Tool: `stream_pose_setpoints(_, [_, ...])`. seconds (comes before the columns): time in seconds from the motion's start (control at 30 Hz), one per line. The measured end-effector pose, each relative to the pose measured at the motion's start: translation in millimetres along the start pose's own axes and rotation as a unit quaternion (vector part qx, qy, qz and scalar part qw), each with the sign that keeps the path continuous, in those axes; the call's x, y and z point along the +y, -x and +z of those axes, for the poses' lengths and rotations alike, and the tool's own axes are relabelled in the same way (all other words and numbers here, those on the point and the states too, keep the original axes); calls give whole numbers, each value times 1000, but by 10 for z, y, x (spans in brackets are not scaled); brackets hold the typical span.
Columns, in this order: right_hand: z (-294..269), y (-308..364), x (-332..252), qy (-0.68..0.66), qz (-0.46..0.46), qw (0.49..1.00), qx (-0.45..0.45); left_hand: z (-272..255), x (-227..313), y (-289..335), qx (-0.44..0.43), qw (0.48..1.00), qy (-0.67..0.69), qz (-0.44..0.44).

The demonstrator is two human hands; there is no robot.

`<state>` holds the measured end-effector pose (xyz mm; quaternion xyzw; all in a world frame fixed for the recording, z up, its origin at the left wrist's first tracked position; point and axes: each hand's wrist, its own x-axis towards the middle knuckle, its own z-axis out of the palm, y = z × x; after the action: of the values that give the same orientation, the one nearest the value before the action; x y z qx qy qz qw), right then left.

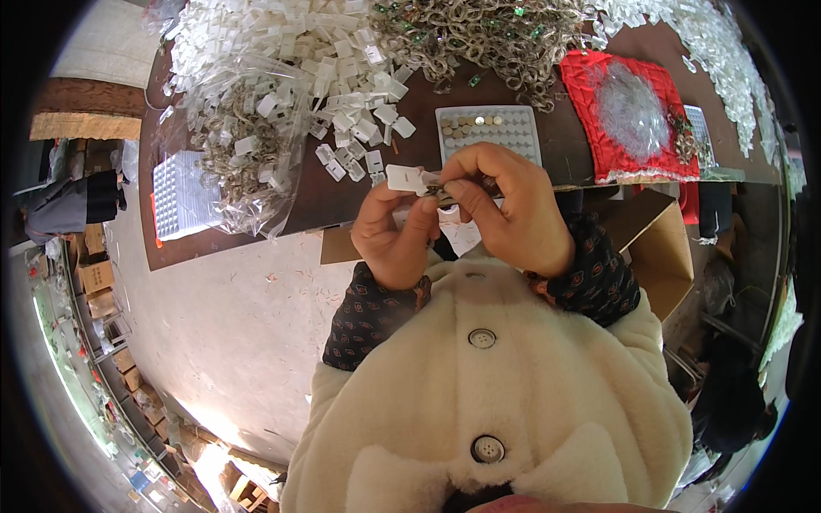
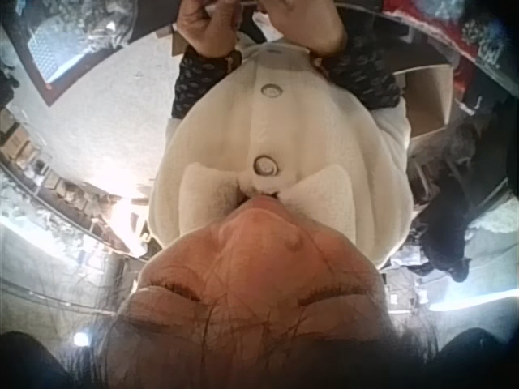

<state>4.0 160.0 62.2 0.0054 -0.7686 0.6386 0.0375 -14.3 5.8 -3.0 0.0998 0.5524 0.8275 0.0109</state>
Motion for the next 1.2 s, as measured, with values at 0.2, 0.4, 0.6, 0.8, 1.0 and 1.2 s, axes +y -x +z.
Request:
stream_pose_setpoints(0.2, [-27,7,26,-88,2,996,-28,-22,-47,-13,23,999,34,-1])
stream_pose_setpoints(0.4, [-58,7,79,-87,-4,995,-43,-83,-59,-17,-13,999,40,33])
stream_pose_setpoints(0.6, [-64,23,86,-96,3,994,-51,-85,-67,4,-10,999,31,32])
stream_pose_setpoints(0.8, [16,-12,125,-149,13,988,-39,-32,-109,10,32,989,146,-20])
stream_pose_setpoints(1.0, [82,16,124,-83,-28,996,10,7,-93,15,27,996,80,9])
stream_pose_setpoints(1.2, [143,-32,224,88,-165,980,71,26,-74,-21,55,986,138,-72])
